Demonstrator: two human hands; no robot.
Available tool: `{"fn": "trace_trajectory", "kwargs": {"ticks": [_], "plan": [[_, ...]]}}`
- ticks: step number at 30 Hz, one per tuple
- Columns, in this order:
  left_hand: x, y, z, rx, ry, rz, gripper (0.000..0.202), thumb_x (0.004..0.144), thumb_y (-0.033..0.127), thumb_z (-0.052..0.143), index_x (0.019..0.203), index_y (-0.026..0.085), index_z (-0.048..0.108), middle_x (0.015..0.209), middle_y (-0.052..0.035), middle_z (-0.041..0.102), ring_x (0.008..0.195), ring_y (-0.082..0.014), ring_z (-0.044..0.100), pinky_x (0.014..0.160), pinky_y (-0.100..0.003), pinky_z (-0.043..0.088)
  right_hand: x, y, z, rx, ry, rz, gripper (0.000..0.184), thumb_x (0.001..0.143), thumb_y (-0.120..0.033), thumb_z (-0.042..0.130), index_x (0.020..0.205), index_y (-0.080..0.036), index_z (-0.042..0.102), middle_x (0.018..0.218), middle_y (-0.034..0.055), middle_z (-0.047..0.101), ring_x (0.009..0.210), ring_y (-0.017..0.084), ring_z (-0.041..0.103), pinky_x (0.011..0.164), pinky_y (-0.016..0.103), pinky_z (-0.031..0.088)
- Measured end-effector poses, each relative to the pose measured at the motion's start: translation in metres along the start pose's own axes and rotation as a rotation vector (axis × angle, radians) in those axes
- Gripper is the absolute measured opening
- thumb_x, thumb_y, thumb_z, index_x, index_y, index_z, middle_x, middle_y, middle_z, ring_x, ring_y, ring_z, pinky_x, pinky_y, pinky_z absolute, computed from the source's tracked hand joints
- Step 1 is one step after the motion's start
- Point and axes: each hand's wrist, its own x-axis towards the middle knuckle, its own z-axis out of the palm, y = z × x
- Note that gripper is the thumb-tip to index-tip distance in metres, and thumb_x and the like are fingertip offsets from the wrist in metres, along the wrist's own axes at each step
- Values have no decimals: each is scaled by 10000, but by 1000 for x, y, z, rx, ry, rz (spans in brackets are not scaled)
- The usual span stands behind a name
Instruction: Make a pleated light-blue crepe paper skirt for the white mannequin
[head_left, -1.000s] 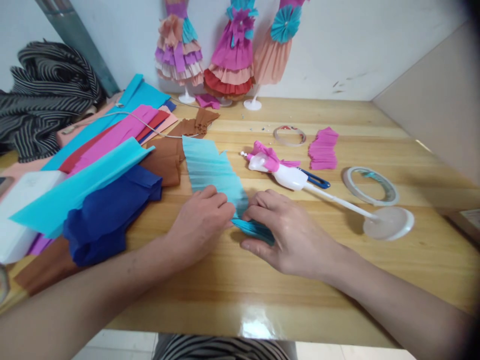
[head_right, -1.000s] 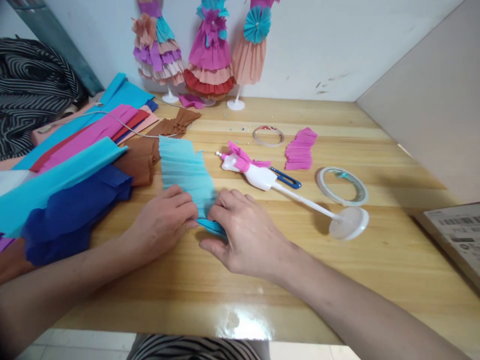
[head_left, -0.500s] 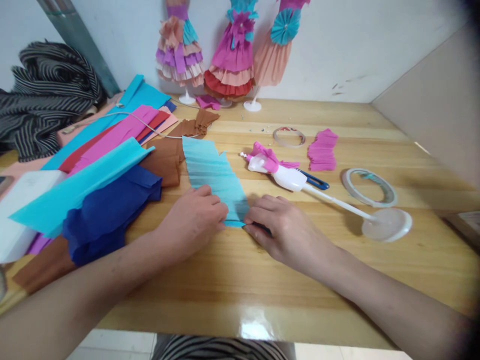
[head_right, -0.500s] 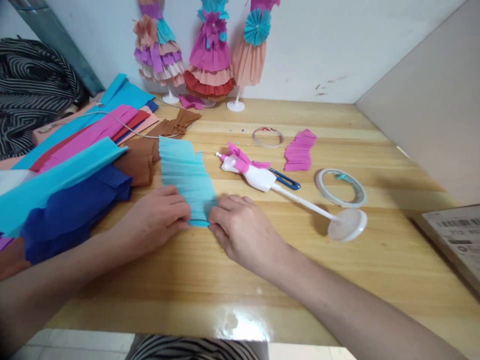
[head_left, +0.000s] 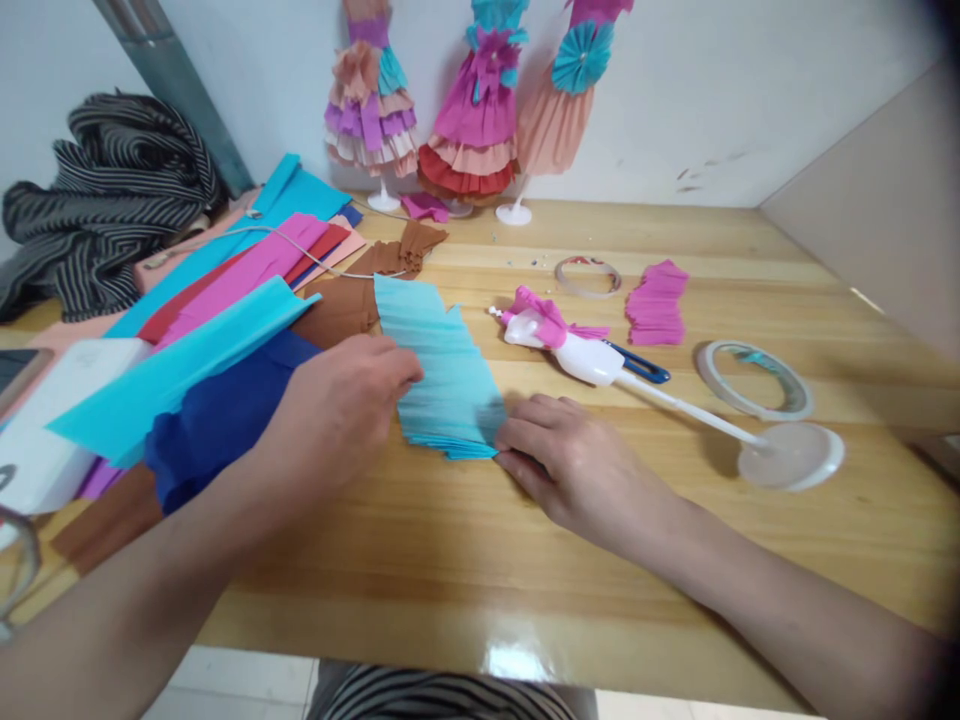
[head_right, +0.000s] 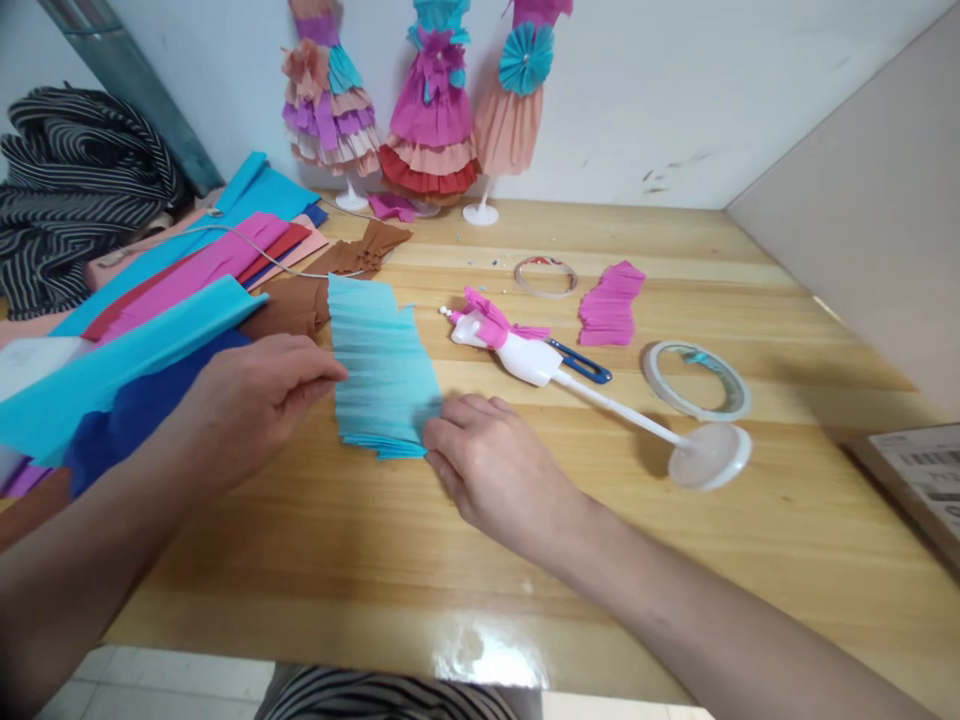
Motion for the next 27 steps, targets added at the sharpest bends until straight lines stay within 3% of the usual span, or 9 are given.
{"fn": "trace_trajectory", "kwargs": {"ticks": [6, 10, 13, 20, 27], "plan": [[-2, 13, 12, -188, -13, 124, 169, 900, 228, 513, 874, 157, 664, 845, -44, 668, 796, -171, 604, 700, -280, 469, 0, 0, 0, -17, -11, -12, 251, 916, -170, 421, 732, -160, 591, 715, 73, 579, 686, 191, 503, 631, 307, 360], [-3, 24, 20, -82, -173, 207, 184, 844, 329, 619, 832, 150, 660, 808, -52, 651, 826, -219, 566, 711, -330, 462, 1, 0, 0, -25, 15, -30, 226, 909, -169, 453, 741, -160, 604, 718, 71, 590, 694, 193, 514, 634, 303, 371], [-4, 31, 29, -15, -243, 230, 173, 833, 320, 631, 783, 155, 638, 802, -50, 637, 843, -233, 547, 712, -343, 459, 2, 1, 0, -6, 17, -28, 216, 901, -150, 463, 747, -152, 614, 721, 74, 596, 698, 193, 526, 644, 303, 389], [-5, 30, 40, 31, -202, 203, 151, 889, 193, 518, 767, 170, 603, 783, -36, 622, 814, -212, 538, 710, -325, 446, 2, 2, 0, 109, 34, 53, 147, 851, -109, 513, 764, -163, 618, 730, 56, 605, 696, 175, 560, 642, 282, 434], [-5, 33, 36, -27, -186, 125, 193, 891, 277, 538, 746, 175, 614, 763, -32, 612, 798, -208, 551, 670, -309, 437, 2, 3, 1, 196, 21, 161, 132, 801, -98, 573, 895, -168, 634, 733, 27, 612, 627, 141, 549, 578, 242, 420]]}}
